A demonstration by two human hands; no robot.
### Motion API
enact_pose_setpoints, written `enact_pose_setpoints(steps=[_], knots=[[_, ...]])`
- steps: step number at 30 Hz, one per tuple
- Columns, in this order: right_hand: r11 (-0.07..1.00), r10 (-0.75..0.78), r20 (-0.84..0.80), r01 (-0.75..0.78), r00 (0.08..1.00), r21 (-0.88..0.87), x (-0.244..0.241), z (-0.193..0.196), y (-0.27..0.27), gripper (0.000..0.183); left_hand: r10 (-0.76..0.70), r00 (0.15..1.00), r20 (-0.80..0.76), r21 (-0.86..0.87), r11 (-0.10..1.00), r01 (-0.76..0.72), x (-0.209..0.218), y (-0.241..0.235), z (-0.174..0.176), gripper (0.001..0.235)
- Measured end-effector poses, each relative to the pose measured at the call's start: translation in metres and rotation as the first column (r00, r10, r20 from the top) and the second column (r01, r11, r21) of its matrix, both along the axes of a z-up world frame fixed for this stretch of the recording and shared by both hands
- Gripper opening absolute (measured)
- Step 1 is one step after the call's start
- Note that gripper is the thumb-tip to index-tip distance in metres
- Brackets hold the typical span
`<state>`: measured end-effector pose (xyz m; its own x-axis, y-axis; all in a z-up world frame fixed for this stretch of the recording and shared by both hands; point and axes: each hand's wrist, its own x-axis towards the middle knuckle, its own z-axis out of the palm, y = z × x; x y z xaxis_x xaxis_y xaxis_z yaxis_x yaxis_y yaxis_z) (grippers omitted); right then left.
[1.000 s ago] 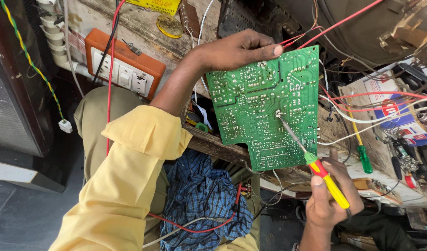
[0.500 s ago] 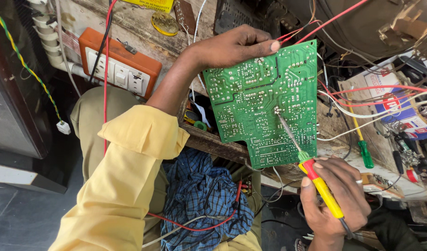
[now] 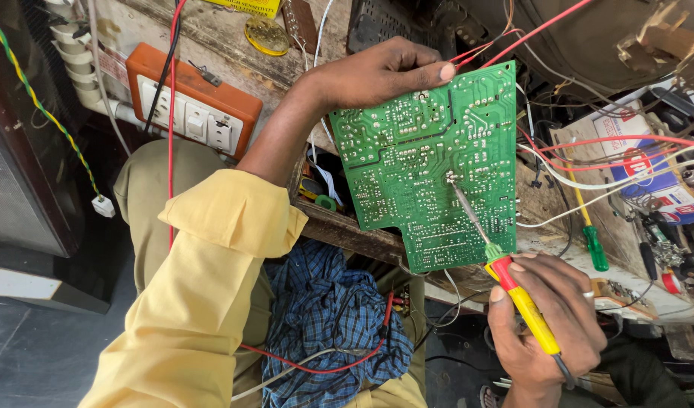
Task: The person holds a green circuit board and uses a yellow-handled screwdriver to probe various solder points and traces on the board's surface. The person repeatedly touches different areas of the board with the screwdriver tip while holding the board steady with the other hand.
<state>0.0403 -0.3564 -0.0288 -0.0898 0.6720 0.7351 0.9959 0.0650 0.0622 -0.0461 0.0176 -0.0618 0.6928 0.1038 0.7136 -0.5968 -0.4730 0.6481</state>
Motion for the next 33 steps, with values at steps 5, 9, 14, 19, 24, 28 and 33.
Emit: enact_pose_setpoints(steps=[5, 9, 14, 19, 24, 28, 33], knots=[[1.0, 0.006, 0.012, -0.006, 1.0, 0.002, 0.0009, 0.0009, 0.0001, 0.024, -0.045, 0.999, 0.023, -0.008, 0.999, 0.045, 0.0003, 0.0004, -0.0003, 0.061], [1.0, -0.005, 0.003, 0.005, 1.0, -0.002, -0.0017, 0.0007, 0.0005, 0.022, -0.011, 1.0, 0.001, -0.005, 1.0, 0.011, 0.0005, 0.0006, -0.0002, 0.062], [1.0, 0.003, 0.007, -0.003, 1.0, -0.001, -0.0037, 0.0021, 0.0014, 0.023, -0.033, 0.999, 0.005, -0.027, 0.999, 0.033, 0.0005, -0.0002, -0.0001, 0.063], [1.0, -0.016, -0.026, 0.016, 1.0, -0.003, -0.0068, 0.0013, 0.0016, 0.025, -0.028, 1.0, -0.002, -0.039, 0.999, 0.028, -0.0008, -0.0013, 0.0013, 0.065], [1.0, -0.013, -0.011, 0.013, 1.0, 0.001, -0.0049, 0.0005, 0.0008, 0.026, -0.007, 1.0, -0.017, -0.033, 0.999, 0.006, -0.0016, -0.0018, 0.002, 0.066], [1.0, -0.001, -0.024, 0.001, 1.0, 0.022, -0.002, -0.0021, -0.0007, 0.021, 0.01, 1.0, -0.027, -0.039, 0.999, -0.011, -0.0016, -0.0029, 0.0022, 0.066], [0.999, 0.006, -0.037, -0.005, 0.999, 0.032, 0.0015, -0.0025, -0.0024, 0.021, -0.014, 1.0, -0.012, -0.042, 0.999, 0.014, -0.0018, -0.0027, 0.0012, 0.066]])
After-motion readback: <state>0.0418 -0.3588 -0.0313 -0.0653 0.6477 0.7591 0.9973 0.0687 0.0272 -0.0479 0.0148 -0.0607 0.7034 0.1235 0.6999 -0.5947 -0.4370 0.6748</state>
